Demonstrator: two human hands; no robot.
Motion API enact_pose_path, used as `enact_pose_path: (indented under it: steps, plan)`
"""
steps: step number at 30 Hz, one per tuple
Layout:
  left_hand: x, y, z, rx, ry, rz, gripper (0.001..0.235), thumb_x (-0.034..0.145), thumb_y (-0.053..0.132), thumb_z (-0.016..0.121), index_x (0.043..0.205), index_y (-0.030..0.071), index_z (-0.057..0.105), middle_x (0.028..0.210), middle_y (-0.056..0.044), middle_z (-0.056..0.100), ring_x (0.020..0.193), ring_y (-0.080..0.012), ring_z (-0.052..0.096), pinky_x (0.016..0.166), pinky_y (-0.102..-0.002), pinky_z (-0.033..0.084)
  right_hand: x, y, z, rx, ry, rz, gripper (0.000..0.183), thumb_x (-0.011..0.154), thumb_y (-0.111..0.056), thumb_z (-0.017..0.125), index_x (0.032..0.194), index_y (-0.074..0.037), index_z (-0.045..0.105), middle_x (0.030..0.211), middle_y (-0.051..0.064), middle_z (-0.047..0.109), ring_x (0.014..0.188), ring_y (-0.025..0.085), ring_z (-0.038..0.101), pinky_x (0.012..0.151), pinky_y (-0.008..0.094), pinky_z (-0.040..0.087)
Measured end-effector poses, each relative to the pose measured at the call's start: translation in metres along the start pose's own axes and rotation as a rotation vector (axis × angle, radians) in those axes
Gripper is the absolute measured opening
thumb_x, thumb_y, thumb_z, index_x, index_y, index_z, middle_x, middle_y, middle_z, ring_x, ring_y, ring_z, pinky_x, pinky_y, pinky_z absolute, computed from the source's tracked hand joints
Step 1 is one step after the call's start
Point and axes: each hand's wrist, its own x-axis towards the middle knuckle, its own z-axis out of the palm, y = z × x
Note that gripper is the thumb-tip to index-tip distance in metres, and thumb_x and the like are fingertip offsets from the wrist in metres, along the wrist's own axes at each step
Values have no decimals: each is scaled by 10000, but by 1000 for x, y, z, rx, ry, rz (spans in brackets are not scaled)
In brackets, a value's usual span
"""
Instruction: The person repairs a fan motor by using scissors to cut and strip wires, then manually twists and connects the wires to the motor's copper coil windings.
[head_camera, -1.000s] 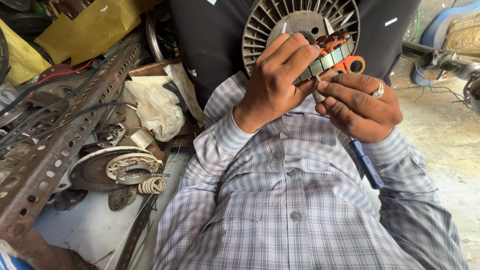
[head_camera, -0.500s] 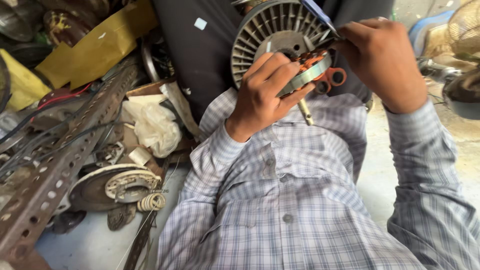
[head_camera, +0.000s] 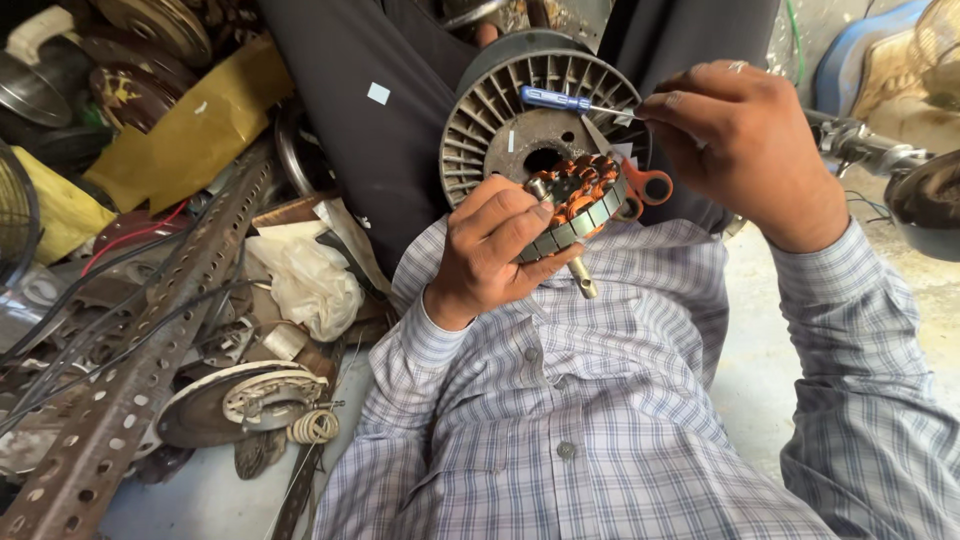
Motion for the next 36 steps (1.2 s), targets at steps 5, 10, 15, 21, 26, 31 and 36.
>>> enact_pose_path:
  steps: [5,10,15,21,26,31,36]
  plan:
    - [1,-1,3,-18,-10,-5,437,891,281,895,1070,-12,624,925,-74,608,829,-226,632,687,-333,534,21,-8,-3,-93,-76,-125,277,722,-44,803,997,-50,770,968,88,672,847,285,637,710,383,547]
    - [3,-1,5,5,-12,-18,445,899,280,902,1084,-24,633,937,-84,615,844,-236,639,706,-339,551,26,3,2,-260,-177,-243,326,701,-92,825,1026,-110,823,933,49,648,851,244,626,667,353,533]
    - [3,-2,9,7,29,-20,468,887,310,899,1089,-25,642,973,-105,636,885,-247,656,751,-336,580,7,10,16,168,-15,-48,231,821,79,776,1023,-27,739,1000,112,686,885,259,657,757,352,538]
    - [1,-3,10,13,36,-24,453,892,306,897,1082,-23,650,972,-113,641,881,-242,648,746,-340,580,-30,13,55,943,225,501,69,1066,72,760,1078,50,696,993,70,729,894,90,705,836,190,581]
    - [4,1,8,3,50,-30,448,898,295,889,1088,-28,643,996,-123,634,901,-259,653,764,-357,574,-33,6,54,927,328,524,91,1038,70,758,1097,56,690,1031,96,734,960,123,727,895,227,605]
    - [4,3,4,17,58,-21,412,912,258,885,1098,-16,640,1018,-111,627,912,-259,632,801,-373,558,-36,-26,32,948,392,441,86,1038,80,728,1052,34,657,1054,124,745,948,154,754,848,236,626]
    - [4,0,6,12,55,-10,402,921,278,885,1084,6,637,1015,-93,620,874,-233,590,776,-360,530,-23,-37,36,765,290,481,53,1000,87,675,1012,45,646,1042,117,722,919,145,724,803,224,600]
